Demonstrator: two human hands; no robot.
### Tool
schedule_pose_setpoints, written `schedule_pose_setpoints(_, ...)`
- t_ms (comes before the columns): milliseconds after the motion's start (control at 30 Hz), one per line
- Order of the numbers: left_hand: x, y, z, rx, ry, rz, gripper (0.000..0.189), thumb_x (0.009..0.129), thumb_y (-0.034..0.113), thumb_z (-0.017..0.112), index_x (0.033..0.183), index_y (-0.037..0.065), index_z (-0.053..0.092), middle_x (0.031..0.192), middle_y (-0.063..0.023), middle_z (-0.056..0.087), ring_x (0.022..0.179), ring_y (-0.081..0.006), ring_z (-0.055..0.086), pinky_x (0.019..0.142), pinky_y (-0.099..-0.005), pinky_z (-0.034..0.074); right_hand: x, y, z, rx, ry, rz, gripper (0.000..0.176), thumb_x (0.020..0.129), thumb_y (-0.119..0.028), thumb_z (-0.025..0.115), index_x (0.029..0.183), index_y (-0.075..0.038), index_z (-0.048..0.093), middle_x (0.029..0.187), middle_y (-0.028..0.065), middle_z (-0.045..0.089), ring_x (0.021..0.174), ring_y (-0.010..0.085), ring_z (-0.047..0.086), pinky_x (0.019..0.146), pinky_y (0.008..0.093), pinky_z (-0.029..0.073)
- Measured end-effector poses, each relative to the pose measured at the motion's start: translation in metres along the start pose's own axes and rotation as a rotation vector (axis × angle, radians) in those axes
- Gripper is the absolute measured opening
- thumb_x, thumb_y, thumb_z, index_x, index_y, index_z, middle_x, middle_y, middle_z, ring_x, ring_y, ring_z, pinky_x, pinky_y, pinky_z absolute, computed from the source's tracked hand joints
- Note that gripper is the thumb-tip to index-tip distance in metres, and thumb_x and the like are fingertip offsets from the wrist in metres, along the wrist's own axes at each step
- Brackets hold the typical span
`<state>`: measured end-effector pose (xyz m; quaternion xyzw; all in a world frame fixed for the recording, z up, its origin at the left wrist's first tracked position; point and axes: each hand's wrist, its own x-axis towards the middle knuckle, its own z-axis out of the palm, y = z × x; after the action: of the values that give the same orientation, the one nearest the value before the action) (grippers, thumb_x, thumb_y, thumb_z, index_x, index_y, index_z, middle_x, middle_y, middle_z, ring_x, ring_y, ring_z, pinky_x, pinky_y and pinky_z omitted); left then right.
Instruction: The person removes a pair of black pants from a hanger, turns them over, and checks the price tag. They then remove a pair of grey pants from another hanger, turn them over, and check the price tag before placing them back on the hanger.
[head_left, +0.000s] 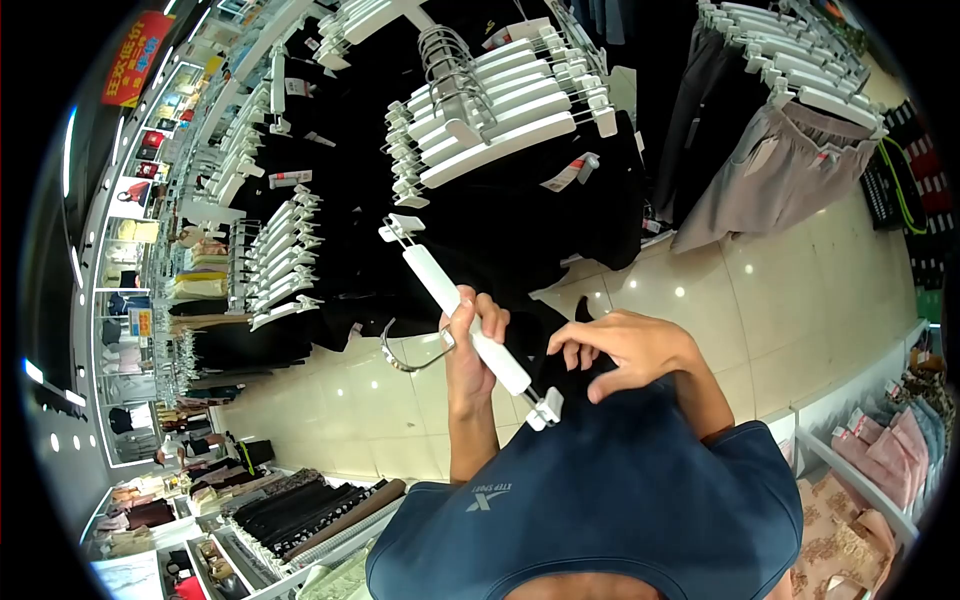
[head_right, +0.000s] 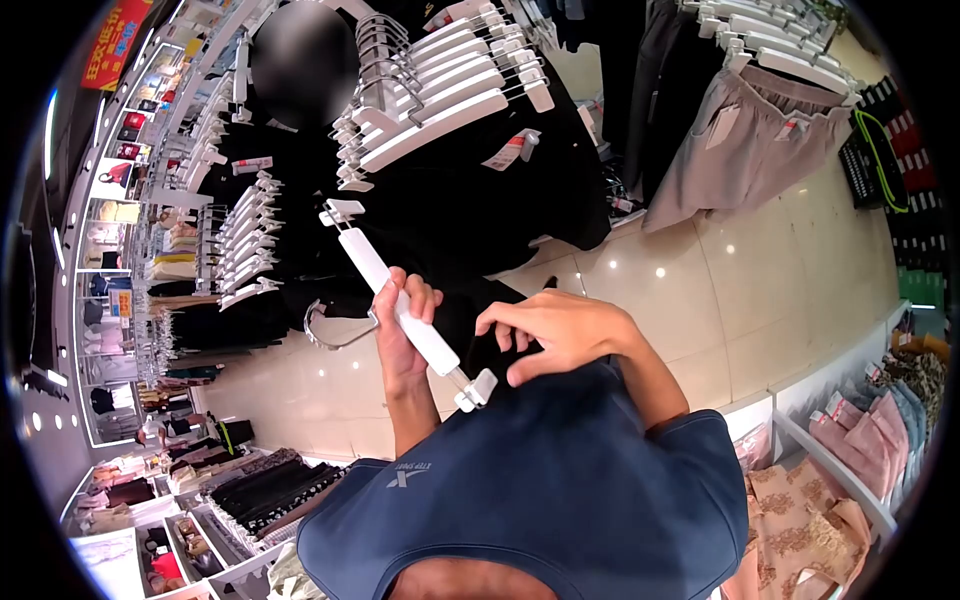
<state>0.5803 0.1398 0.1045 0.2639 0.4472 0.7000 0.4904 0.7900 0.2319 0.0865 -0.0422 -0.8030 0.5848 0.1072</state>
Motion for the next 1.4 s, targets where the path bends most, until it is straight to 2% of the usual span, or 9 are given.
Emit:
schedule_pose_setpoints(133, 0.0, 0.012, -0.012, 0.207, 0.057, -0.026, 0.026, 0.092, 0.028, 0.055, 0.08, 0.009, 0.043, 0.055, 0.0008, 0.036, 0.046, -0.0076, 0.034, 0.044, -0.0206, 0.029, 0.001, 0.023, 0.004, -0.118, 0.081, 0.198, 0.055, 0.08, -0.042, 0.068, 0.117, -0.004, 0.051, 0.083, 0.0091, 0.066, 0.072, 0.0271, 0.064, 0.065, 0.0375, 0.049)
schedule_pose_setpoints(433, -0.032, 0.068, -0.038, 0.474, -0.34, -0.236, 0.053, 0.084, 0.051, 0.062, 0.097, 0.002, 0.048, 0.055, 0.0024, 0.039, 0.046, -0.0068, 0.036, 0.045, -0.0205, 0.029, 0.019, 0.059, -0.014, 0.063, 0.436, 0.208, 0.05, 0.081, -0.028, 0.073, 0.118, -0.004, 0.049, 0.091, 0.0091, 0.064, 0.07, 0.0198, 0.064, 0.067, 0.0311, 0.051)
schedule_pose_setpoints(500, -0.04, 0.084, -0.032, 0.572, -0.479, -0.319, 0.062, 0.084, 0.059, 0.059, 0.101, 0.0, 0.048, 0.055, 0.0011, 0.042, 0.046, -0.0073, 0.039, 0.045, -0.0208, 0.03, 0.026, 0.061, -0.02, 0.216, 0.447, 0.233, 0.071, 0.076, -0.022, 0.078, 0.135, -0.008, 0.04, 0.118, 0.0115, 0.057, 0.094, 0.0195, 0.063, 0.081, 0.0306, 0.053)
schedule_pose_setpoints(700, -0.026, 0.104, -0.019, 0.707, -0.704, -0.393, 0.082, 0.083, 0.073, 0.045, 0.11, -0.004, 0.051, 0.055, 0.0001, 0.045, 0.044, -0.0069, 0.04, 0.045, -0.0222, 0.032, 0.042, 0.056, -0.021, 0.05, 0.428, -0.104, 0.097, 0.064, -0.029, 0.086, 0.142, -0.004, 0.033, 0.128, 0.0141, 0.054, 0.117, 0.026, 0.051, 0.1, 0.0366, 0.04)
schedule_pose_setpoints(900, -0.01, 0.1, -0.026, 0.216, -0.715, -0.335, 0.078, 0.087, 0.056, 0.054, 0.104, -0.02, 0.048, 0.052, 0.0, 0.045, 0.039, -0.0055, 0.034, 0.043, -0.0211, 0.027, 0.037, 0.07, -0.024, 0.114, 0.395, 0.003, 0.091, 0.064, -0.024, 0.086, 0.135, 0.007, 0.038, 0.126, 0.018, 0.055, 0.117, 0.0235, 0.052, 0.101, 0.0311, 0.038)
schedule_pose_setpoints(967, -0.003, 0.106, -0.023, 0.08, -0.68, -0.338, 0.083, 0.087, 0.058, 0.052, 0.101, -0.023, 0.044, 0.047, 0.0018, 0.042, 0.037, -0.0039, 0.032, 0.04, -0.02, 0.023, 0.034, 0.064, -0.025, 0.158, 0.409, -0.062, 0.085, 0.064, -0.037, 0.086, 0.128, 0.003, 0.046, 0.117, 0.0144, 0.056, 0.109, 0.0261, 0.053, 0.097, 0.0351, 0.04)
schedule_pose_setpoints(1100, 0.023, 0.12, -0.024, -0.096, -0.843, -0.259, 0.08, 0.092, 0.063, 0.041, 0.102, -0.017, 0.04, 0.047, 0.0027, 0.044, 0.036, -0.0039, 0.031, 0.04, -0.0206, 0.023, 0.025, 0.11, -0.013, 0.185, 0.12, 0.185, 0.084, 0.068, -0.025, 0.083, 0.134, 0.004, 0.04, 0.124, 0.0164, 0.056, 0.114, 0.0236, 0.052, 0.099, 0.0338, 0.04)
schedule_pose_setpoints(1267, 0.054, 0.121, -0.017, -0.259, -1.036, -0.26, 0.067, 0.095, 0.061, 0.031, 0.103, -0.005, 0.039, 0.048, 0.0029, 0.049, 0.036, -0.0049, 0.043, 0.044, -0.0204, 0.028, 0.024, 0.145, 0.032, 0.283, -0.116, 0.261, 0.067, 0.069, -0.03, 0.082, 0.119, 0.004, 0.053, 0.102, 0.0117, 0.061, 0.096, 0.0197, 0.057, 0.084, 0.0327, 0.046)
schedule_pose_setpoints(1400, 0.063, 0.121, -0.004, -0.316, -1.074, -0.255, 0.064, 0.095, 0.061, 0.031, 0.104, -0.003, 0.038, 0.048, 0.004, 0.05, 0.036, -0.0058, 0.045, 0.044, -0.0197, 0.029, 0.03, 0.165, 0.058, 0.186, -0.308, 0.497, 0.073, 0.067, -0.034, 0.081, 0.121, 0.005, 0.052, 0.11, 0.0166, 0.061, 0.101, 0.0244, 0.057, 0.087, 0.034, 0.046)
